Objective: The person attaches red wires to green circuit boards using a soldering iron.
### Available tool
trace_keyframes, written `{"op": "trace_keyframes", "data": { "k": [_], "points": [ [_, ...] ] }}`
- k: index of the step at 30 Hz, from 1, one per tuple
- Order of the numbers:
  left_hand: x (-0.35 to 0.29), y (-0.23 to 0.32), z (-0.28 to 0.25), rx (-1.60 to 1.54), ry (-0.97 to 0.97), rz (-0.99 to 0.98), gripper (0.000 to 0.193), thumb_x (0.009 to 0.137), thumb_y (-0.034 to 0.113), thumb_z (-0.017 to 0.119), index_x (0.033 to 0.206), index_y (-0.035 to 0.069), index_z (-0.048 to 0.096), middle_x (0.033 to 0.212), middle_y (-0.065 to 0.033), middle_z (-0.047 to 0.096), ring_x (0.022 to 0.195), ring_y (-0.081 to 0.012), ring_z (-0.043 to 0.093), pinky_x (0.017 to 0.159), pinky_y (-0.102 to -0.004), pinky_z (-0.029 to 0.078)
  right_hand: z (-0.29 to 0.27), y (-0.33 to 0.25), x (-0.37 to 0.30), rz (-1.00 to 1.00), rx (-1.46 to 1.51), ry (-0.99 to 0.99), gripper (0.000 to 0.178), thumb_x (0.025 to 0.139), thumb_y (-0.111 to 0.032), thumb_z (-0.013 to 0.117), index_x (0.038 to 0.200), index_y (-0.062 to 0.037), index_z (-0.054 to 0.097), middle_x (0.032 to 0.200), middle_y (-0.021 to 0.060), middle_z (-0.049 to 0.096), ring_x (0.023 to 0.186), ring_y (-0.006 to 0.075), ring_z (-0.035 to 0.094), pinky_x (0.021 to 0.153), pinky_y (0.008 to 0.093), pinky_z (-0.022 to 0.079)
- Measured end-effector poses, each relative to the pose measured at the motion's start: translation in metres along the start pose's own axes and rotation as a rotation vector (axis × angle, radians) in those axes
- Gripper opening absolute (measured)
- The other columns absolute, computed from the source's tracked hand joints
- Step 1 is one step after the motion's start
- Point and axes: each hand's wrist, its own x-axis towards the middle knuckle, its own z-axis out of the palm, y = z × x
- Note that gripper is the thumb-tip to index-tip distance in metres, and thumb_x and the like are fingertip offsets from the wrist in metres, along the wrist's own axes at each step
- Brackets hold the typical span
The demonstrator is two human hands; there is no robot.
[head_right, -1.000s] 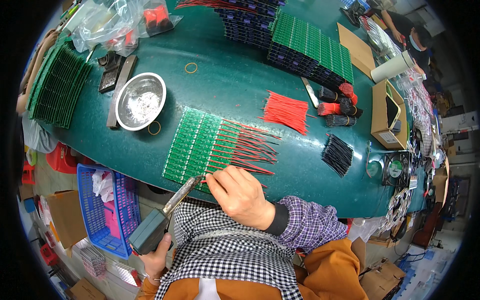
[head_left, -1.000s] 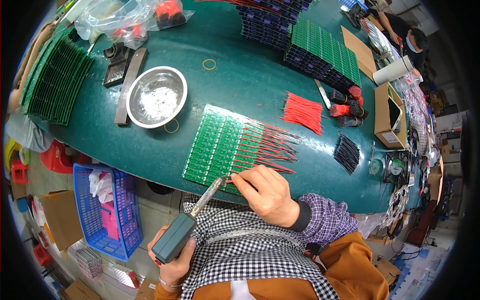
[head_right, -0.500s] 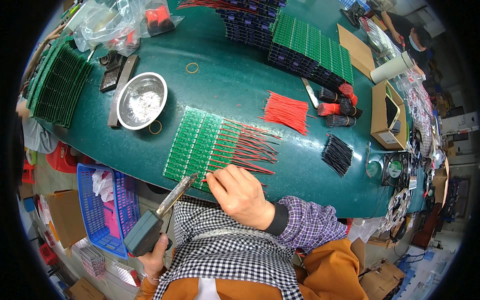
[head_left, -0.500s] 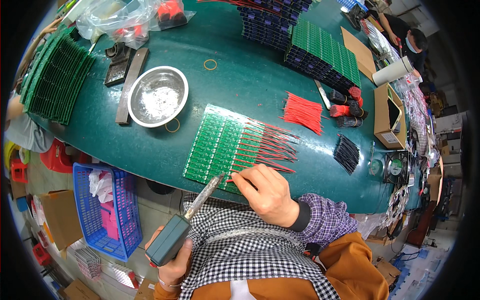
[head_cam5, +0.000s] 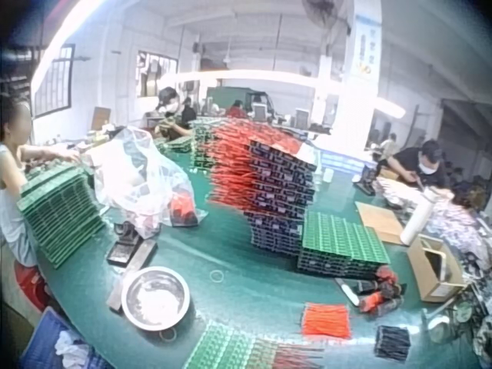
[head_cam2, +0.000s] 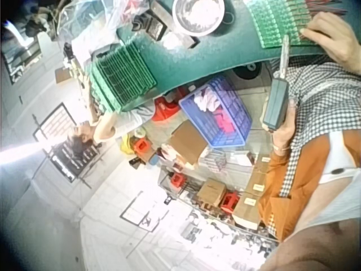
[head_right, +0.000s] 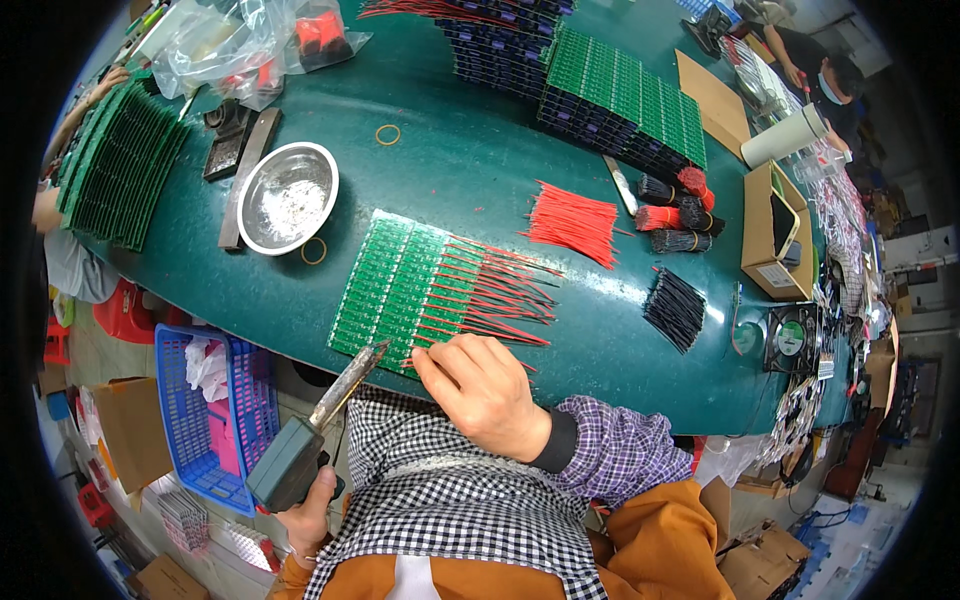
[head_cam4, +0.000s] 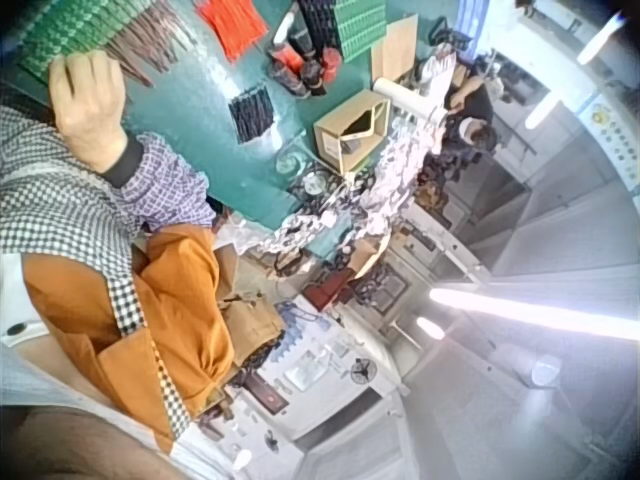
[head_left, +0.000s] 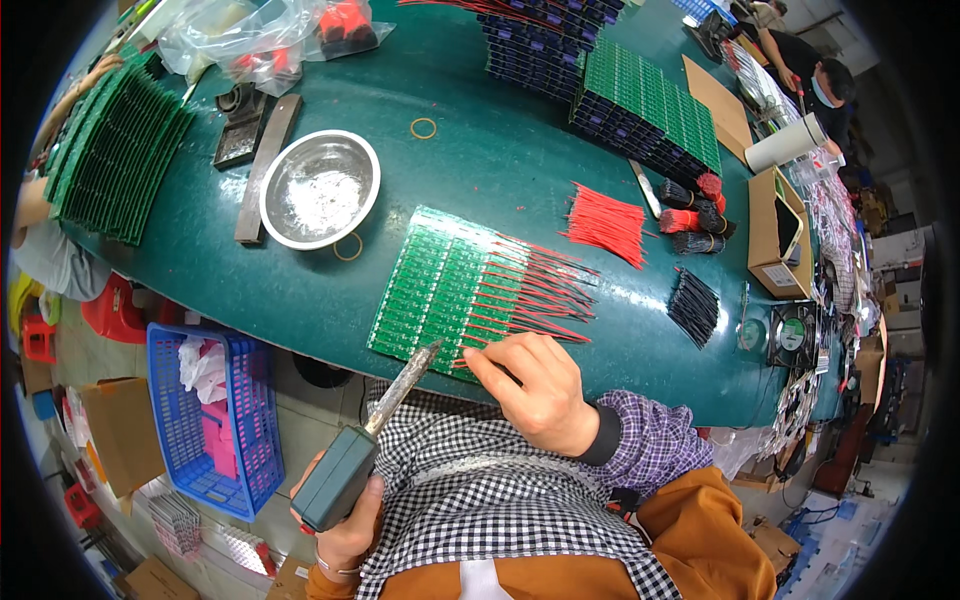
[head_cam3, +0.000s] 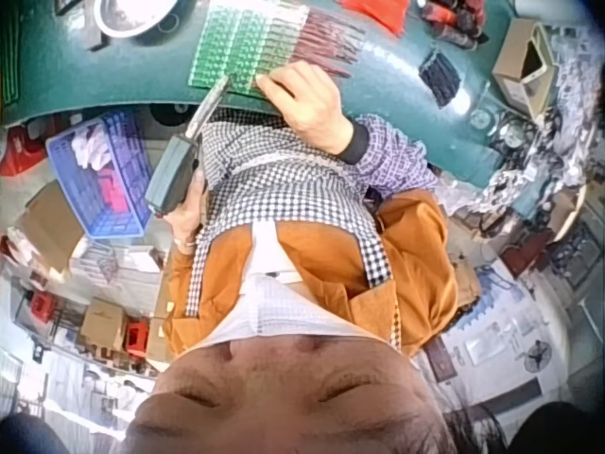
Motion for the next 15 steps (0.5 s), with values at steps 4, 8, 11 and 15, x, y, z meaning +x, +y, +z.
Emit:
{"op": "trace_keyframes", "data": {
  "k": [4,8,11,15],
  "points": [
    [-0.003,-0.003,-0.003,0.040,-0.012,-0.009,0.031,0.078,0.008,0.084,0.104,-0.006,0.074,0.091,-0.0160,0.070,0.073,-0.0296,0.068,0.067,-0.0375,0.053,-0.002,0.001,0.000,-0.044,0.015,-0.004,0.030,0.077,-0.006,0.074,0.105,0.0024,0.072,0.094,0.0091,0.067,0.083,0.0232,0.066,0.069,0.0349,0.053],
    [-0.002,0.001,-0.003,0.049,-0.011,0.019,0.030,0.076,0.007,0.084,0.102,-0.006,0.075,0.090,-0.0163,0.070,0.072,-0.0295,0.068,0.067,-0.0374,0.053,0.000,-0.001,-0.002,-0.008,0.021,-0.016,0.033,0.073,-0.006,0.074,0.106,-0.0004,0.076,0.094,0.0075,0.069,0.082,0.0227,0.067,0.067,0.0352,0.053],
    [0.001,0.007,-0.001,0.020,-0.021,-0.005,0.029,0.076,0.006,0.084,0.101,-0.006,0.075,0.089,-0.0161,0.070,0.072,-0.0292,0.068,0.066,-0.0372,0.053,0.000,-0.002,-0.003,0.004,0.019,-0.033,0.034,0.073,-0.005,0.073,0.107,-0.0002,0.075,0.095,0.0077,0.068,0.081,0.0225,0.066,0.066,0.0347,0.053],
    [-0.001,0.006,-0.001,0.027,-0.026,-0.006,0.028,0.076,0.005,0.084,0.100,-0.005,0.075,0.089,-0.0156,0.071,0.073,-0.0286,0.068,0.065,-0.0369,0.053,-0.001,-0.003,-0.003,0.007,0.027,-0.039,0.035,0.072,-0.005,0.073,0.107,0.0004,0.075,0.094,0.0079,0.068,0.080,0.0223,0.065,0.065,0.0339,0.053]
  ]
}}
